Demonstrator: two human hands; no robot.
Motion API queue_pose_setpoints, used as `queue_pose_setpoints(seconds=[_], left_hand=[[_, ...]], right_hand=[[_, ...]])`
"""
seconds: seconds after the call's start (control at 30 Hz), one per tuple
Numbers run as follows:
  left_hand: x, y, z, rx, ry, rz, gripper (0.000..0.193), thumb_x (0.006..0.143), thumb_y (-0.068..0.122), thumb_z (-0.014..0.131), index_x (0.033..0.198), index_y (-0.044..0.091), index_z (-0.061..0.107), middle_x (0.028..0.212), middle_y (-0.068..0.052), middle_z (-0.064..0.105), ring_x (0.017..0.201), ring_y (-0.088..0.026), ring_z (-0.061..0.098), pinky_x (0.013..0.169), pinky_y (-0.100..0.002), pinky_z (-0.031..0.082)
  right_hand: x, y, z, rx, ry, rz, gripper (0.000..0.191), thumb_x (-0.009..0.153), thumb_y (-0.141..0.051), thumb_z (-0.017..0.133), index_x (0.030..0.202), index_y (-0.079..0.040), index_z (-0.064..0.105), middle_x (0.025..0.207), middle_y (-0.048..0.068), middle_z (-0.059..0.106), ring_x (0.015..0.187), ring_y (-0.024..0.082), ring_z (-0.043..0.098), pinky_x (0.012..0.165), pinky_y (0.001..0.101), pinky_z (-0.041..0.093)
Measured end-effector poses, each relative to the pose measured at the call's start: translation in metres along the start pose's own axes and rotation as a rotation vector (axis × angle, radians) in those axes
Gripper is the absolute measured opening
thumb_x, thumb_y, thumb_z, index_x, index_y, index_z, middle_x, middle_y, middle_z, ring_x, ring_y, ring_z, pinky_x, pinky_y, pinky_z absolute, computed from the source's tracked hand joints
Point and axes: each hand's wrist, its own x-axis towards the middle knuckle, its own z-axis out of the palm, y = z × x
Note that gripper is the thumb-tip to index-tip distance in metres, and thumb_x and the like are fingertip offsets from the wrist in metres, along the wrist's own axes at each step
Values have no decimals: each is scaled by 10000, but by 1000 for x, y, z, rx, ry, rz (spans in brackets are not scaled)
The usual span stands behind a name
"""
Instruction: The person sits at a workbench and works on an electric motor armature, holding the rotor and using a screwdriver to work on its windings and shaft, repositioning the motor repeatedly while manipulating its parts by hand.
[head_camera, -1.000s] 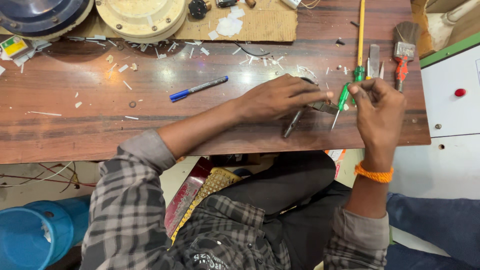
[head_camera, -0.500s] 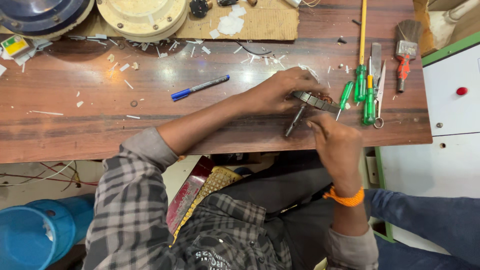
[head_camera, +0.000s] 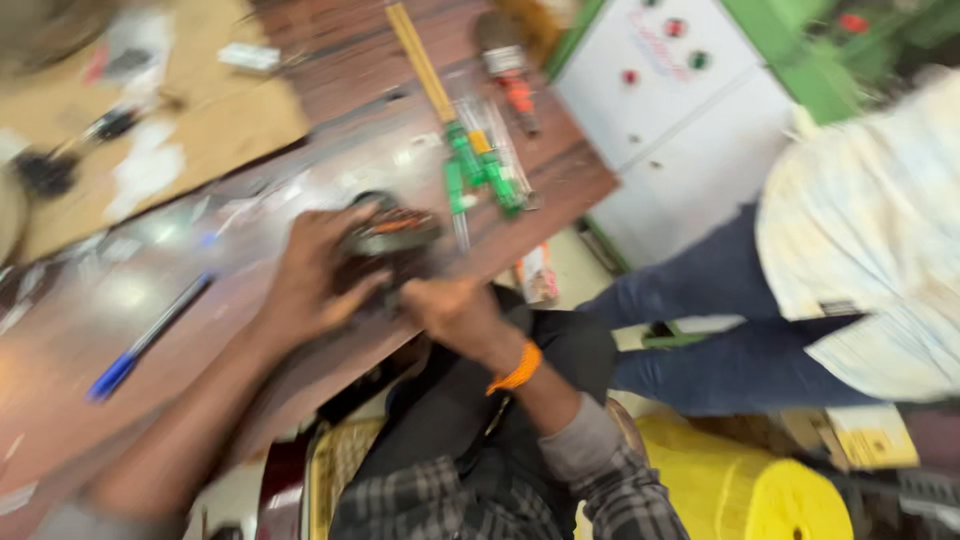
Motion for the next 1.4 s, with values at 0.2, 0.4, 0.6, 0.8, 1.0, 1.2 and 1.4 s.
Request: queue_pose_setpoints(seconds=[0.2,0.4,0.6,0.8,1.0,1.2,1.4], left_hand=[[6,-13,-7,72,-110,55,751,772,-18,702,1447,169,431,1390,-163,573,1126,-401,557,1003,-517,436],[8,1,-14,489,-223,243,730,657,11,716,1285,383,692,1404,-83,537,1169,-334,572,949,-473,462],[9,-2,-17,488,-245,243,580,702,108,771,1239,324,737,1448,-35,519,1211,-301,564,979,-432,494],[12,5,-14,481,-202,221,531,712,112,786,1192,336,759,1404,-27,537,1160,-292,558,940,-440,483],[10,2,-14,442,-219,174,565,645,135,803,1162,359,758,1394,-45,536,1156,-314,527,961,-465,475],[10,6,-13,394,-207,78,580,633,72,782,1136,361,776,1383,-56,568,1138,-311,543,995,-447,481],[17,13,-15,377,-184,103,484,703,89,782,1135,306,789,1376,-83,582,1106,-328,543,964,-436,478]], right_hand=[[2,-4,-1,230,68,153,69,917,-119,748,979,-105,722,806,98,718,698,269,718,604,363,544],[6,4,0,289,26,123,82,891,-110,775,944,-69,727,824,111,724,706,271,728,617,361,551],[-3,18,0,563,-103,176,120,896,-25,707,1011,-46,732,943,74,781,836,192,779,717,288,597],[1,21,-7,728,-179,224,133,896,-16,712,1021,-24,756,940,71,790,850,158,780,762,266,614],[0,32,-13,811,-267,161,115,910,-45,726,1014,-6,755,981,77,791,882,141,773,781,256,597],[2,31,-22,811,-360,198,108,899,-69,764,987,-6,773,909,77,789,808,140,753,712,256,561],[6,31,-25,835,-349,188,104,900,-42,752,994,-2,770,937,91,793,826,169,745,740,274,560]])
